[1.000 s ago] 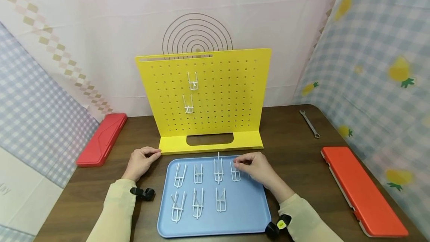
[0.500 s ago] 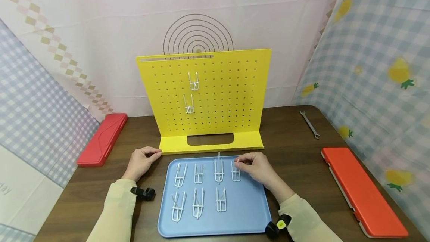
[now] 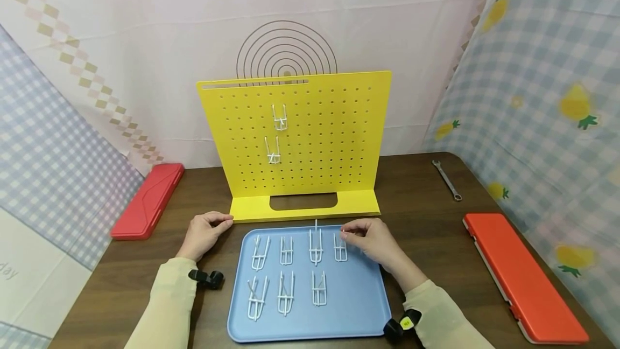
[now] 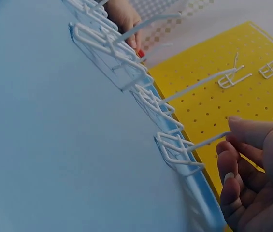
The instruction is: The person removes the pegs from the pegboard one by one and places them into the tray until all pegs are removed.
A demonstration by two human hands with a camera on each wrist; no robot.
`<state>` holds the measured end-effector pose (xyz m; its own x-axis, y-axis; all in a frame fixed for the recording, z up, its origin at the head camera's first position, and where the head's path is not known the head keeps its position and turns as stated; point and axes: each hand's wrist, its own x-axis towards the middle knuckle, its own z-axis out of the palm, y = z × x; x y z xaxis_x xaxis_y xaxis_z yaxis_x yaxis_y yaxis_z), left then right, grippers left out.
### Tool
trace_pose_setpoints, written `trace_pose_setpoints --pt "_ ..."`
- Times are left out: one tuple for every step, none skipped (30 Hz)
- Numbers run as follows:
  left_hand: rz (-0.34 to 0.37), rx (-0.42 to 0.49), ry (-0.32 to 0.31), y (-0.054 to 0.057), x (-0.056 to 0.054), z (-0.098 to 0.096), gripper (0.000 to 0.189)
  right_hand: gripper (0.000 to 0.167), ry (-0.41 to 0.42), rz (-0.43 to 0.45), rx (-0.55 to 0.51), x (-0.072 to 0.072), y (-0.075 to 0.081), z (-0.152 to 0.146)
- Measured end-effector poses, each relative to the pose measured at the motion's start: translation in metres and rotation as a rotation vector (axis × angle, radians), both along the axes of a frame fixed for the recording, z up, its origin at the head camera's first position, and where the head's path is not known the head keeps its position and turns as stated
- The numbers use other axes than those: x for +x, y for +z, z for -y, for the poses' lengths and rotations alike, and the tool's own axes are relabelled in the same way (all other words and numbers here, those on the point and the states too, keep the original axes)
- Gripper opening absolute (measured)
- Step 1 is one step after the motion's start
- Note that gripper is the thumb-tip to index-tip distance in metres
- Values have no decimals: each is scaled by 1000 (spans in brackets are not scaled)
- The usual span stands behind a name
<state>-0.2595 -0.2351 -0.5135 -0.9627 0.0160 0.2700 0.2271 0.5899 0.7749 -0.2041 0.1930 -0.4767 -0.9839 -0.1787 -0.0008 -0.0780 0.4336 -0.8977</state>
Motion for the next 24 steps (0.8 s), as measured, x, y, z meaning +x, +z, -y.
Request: trace_pose_setpoints --pt "-2 1 -1 0 0 0 9 31 -4 -3 4 0 3 -1" --pt "-6 -1 -3 -1 0 0 9 32 -4 -11 11 0 6 -3" --pt "-7 -1 -5 0 0 0 9 34 -7 -18 10 0 10 -4" --pt "-7 -2 -6 0 0 0 9 36 -7 -30 18 -1 15 -6" --pt "-7 -2 -7 0 0 0 9 37 -10 -42 29 -3 21 -7" --pt "-6 -2 -8 0 0 0 9 37 -7 -60 40 -5 28 -8" --pt "-4 -3 -8 0 0 0 9 37 -5 -82 57 -8 36 -9" --pt "-2 -4 -8 0 0 0 9 37 -1 -107 78 -11 44 -9" --pt "0 -3 -6 1 0 0 9 35 4 -129 91 -15 53 -9" --pt "1 -3 -3 1 0 0 9 34 14 -157 112 -19 64 -8" --pt "0 -3 -3 1 0 0 9 32 22 -181 133 -24 75 -6" --pt "-2 -4 -3 1 1 0 9 30 35 -207 147 -28 85 -3" --pt "-4 -7 -4 1 0 1 9 29 47 -237 161 -33 95 0" --pt "-7 -10 -5 2 0 1 9 28 61 -261 171 -39 105 5" --pt "-9 -11 -7 2 0 2 9 27 74 -280 175 -44 115 11" --pt "-10 -13 -8 2 0 2 9 27 85 -299 185 -49 124 19" --pt "-12 -14 -9 3 0 2 10 27 97 -314 189 -55 132 26" --pt "-13 -14 -8 3 1 2 10 27 107 -328 187 -60 139 35" --pt "-11 -13 -7 3 1 2 10 28 115 -336 184 -66 146 43" --pt "-9 -12 -5 3 1 2 9 29 120 -343 179 -72 152 52" --pt "-5 -10 -2 2 2 2 9 31 122 -345 167 -78 158 60" --pt "-2 -8 1 2 2 1 9 32 122 -344 153 -84 162 68" --pt "-1 -3 3 2 2 0 9 33 120 -341 133 -90 165 74" --pt "1 0 3 2 2 0 9 34 115 -334 105 -95 168 81"
